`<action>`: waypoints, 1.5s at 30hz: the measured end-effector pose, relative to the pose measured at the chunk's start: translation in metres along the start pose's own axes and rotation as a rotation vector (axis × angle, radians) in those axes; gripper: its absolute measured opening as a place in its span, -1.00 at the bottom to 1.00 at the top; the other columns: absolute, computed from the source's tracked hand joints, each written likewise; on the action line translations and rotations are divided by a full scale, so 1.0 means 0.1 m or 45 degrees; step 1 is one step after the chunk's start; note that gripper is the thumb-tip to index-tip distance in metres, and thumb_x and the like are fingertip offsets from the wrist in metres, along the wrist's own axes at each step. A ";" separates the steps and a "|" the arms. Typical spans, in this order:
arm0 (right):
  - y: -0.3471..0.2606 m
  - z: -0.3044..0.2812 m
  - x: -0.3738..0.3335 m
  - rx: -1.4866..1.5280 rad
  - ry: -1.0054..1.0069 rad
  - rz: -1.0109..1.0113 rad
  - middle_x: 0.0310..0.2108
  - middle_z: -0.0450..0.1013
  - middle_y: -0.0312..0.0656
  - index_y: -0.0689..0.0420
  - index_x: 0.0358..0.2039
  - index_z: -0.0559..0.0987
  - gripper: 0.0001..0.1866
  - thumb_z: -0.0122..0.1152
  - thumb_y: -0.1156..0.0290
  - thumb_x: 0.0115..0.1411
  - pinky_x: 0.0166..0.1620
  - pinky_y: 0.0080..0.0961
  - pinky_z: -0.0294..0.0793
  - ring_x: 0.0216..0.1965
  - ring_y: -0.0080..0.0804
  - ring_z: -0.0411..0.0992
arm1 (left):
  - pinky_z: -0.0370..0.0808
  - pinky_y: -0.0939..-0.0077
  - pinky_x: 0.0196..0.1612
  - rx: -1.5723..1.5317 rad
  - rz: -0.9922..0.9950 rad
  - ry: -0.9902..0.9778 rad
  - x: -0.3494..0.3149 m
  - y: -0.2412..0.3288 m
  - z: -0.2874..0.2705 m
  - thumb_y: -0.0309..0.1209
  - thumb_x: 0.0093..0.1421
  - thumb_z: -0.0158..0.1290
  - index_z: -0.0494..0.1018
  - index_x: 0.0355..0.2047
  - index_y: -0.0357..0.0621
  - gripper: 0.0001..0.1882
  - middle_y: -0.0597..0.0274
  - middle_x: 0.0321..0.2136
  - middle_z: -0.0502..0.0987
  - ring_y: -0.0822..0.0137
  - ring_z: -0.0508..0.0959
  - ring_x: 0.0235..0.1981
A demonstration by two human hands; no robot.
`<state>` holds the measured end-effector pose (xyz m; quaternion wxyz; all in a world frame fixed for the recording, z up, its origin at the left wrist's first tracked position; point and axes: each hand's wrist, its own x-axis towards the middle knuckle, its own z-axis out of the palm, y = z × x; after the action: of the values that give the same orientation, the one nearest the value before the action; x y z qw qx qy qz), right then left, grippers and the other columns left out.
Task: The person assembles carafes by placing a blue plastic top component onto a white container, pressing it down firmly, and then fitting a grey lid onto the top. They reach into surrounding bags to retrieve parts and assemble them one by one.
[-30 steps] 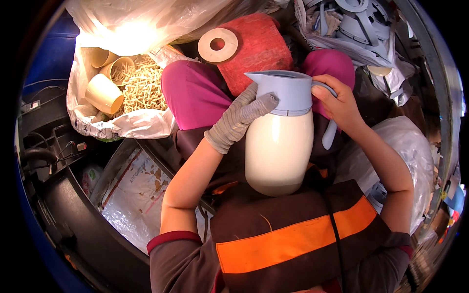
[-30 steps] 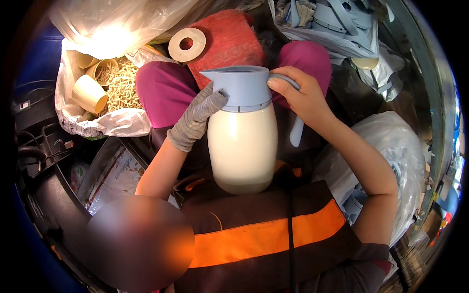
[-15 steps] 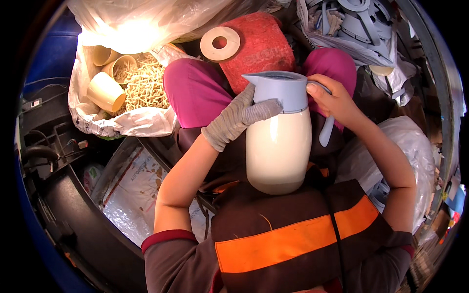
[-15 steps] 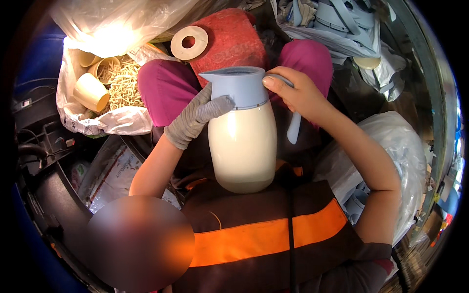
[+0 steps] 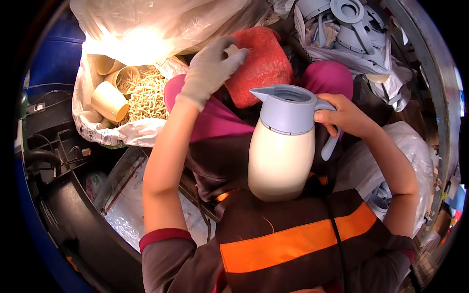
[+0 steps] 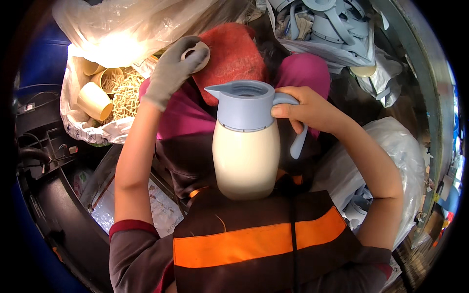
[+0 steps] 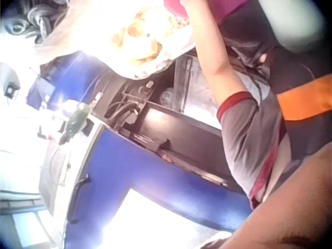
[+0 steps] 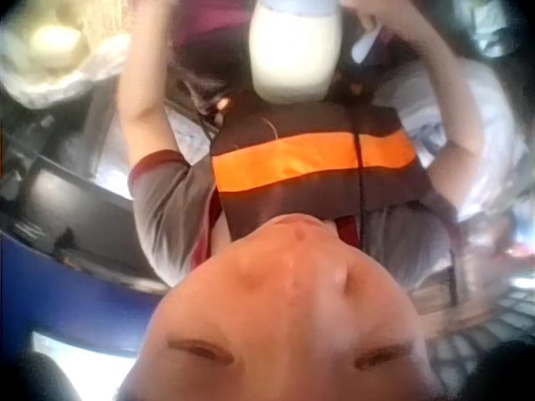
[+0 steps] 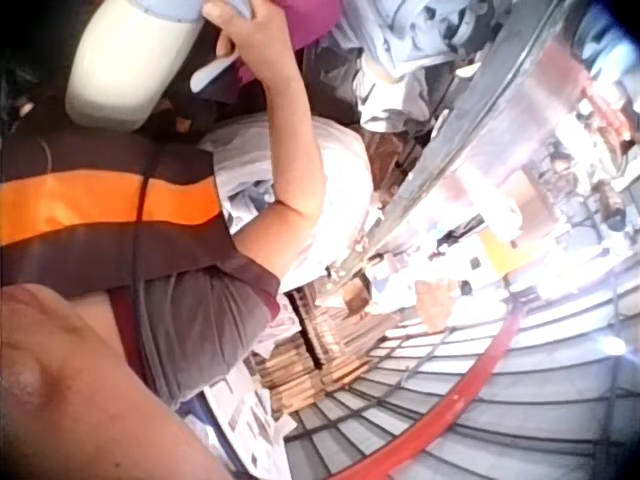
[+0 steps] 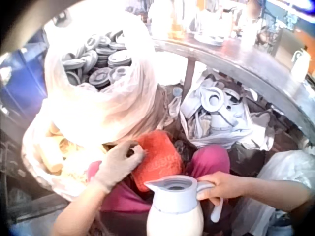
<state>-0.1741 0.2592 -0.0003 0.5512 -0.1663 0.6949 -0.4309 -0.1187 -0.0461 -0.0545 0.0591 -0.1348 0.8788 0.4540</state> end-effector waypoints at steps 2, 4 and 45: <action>-0.06 0.01 -0.04 -0.008 0.021 -0.013 -0.49 0.44 -0.32 0.26 -0.03 0.49 -0.52 0.23 0.21 0.11 -0.57 -0.68 0.24 -0.70 -0.65 0.30 | 0.36 0.24 0.11 0.670 0.025 0.076 0.24 -0.02 0.15 0.09 0.11 0.05 0.24 0.18 -0.13 -0.25 0.03 0.09 0.35 0.12 0.38 0.11; -0.08 -0.02 -0.09 0.008 0.054 -0.043 -0.49 0.44 -0.32 0.26 -0.02 0.49 -0.51 0.24 0.22 0.10 -0.58 -0.69 0.24 -0.71 -0.65 0.29 | 0.33 0.13 0.13 0.985 -0.027 0.105 0.36 -0.04 0.24 0.13 0.03 0.11 0.21 0.21 -0.04 -0.18 0.00 0.15 0.29 0.01 0.31 0.17; 0.04 -0.24 0.74 -0.988 1.027 -0.740 -0.42 0.48 0.03 0.13 -0.16 0.28 -0.70 0.11 0.33 0.18 -0.34 -0.07 0.45 -0.37 0.06 0.48 | 0.51 0.52 -0.26 0.301 1.045 0.511 -0.28 2.22 -0.85 -0.19 0.08 0.20 0.34 0.10 -0.23 -0.38 0.02 -0.18 0.50 0.33 0.51 -0.26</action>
<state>-0.2200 0.2192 -0.0495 0.0058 -0.3605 0.8803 -0.3084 -0.1550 0.0123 0.1753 -0.2815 0.1462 0.8991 0.3017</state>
